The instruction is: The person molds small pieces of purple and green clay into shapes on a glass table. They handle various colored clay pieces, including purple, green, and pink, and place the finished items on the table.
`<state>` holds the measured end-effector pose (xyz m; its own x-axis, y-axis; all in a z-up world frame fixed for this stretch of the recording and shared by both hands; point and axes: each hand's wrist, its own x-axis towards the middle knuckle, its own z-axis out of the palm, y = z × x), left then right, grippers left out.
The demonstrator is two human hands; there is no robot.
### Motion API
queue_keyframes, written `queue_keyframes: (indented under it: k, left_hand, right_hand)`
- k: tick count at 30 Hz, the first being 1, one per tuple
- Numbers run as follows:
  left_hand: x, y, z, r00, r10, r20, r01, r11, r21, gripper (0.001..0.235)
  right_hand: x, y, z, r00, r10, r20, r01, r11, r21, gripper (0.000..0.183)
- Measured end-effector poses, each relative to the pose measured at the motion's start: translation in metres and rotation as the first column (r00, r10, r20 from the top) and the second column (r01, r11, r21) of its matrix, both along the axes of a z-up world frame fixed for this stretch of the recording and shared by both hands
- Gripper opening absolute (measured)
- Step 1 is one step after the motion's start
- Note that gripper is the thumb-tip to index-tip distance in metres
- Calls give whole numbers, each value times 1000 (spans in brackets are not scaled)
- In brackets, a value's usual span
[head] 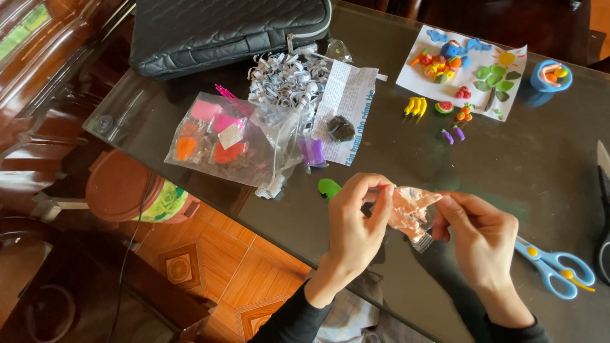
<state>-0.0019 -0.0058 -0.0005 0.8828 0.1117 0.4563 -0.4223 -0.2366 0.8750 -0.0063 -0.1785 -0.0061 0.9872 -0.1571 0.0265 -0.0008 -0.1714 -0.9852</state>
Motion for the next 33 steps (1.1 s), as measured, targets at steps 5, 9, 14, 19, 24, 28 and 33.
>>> queue_keyframes:
  k: [5, 9, 14, 19, 24, 28, 33]
  left_hand:
    - [-1, -5, -5, 1000, 7, -1, -7, 998, -68, 10]
    - [6, -12, -19, 925, -195, -325, 35, 898, -438, 26]
    - [4, -18, -10, 735, -499, -459, 85, 739, -668, 15]
    - [3, -17, -10, 821, -471, -322, 167, 738, -653, 16]
    - [5, -19, -21, 859, -395, -327, 94, 748, -657, 20]
    - [2, -17, -26, 874, -384, -298, 63, 697, -714, 25]
    - [-7, 6, -20, 806, -407, -430, 118, 821, -558, 18]
  right_hand:
    - [1, -3, -13, 1000, 16, 23, -19, 986, 163, 20]
    - [-1, 7, 3, 984, -81, 157, 94, 992, -79, 17]
    - [1, 9, 5, 954, -183, 237, 213, 971, -109, 18]
    - [2, 7, -1, 962, -123, 244, 153, 982, -107, 19]
    - [-3, 9, -1, 845, 87, 528, 119, 931, -344, 18]
    - [-10, 12, -5, 785, 296, 544, -7, 883, -470, 25]
    - [-12, 18, -17, 857, 273, 436, -44, 884, -466, 45]
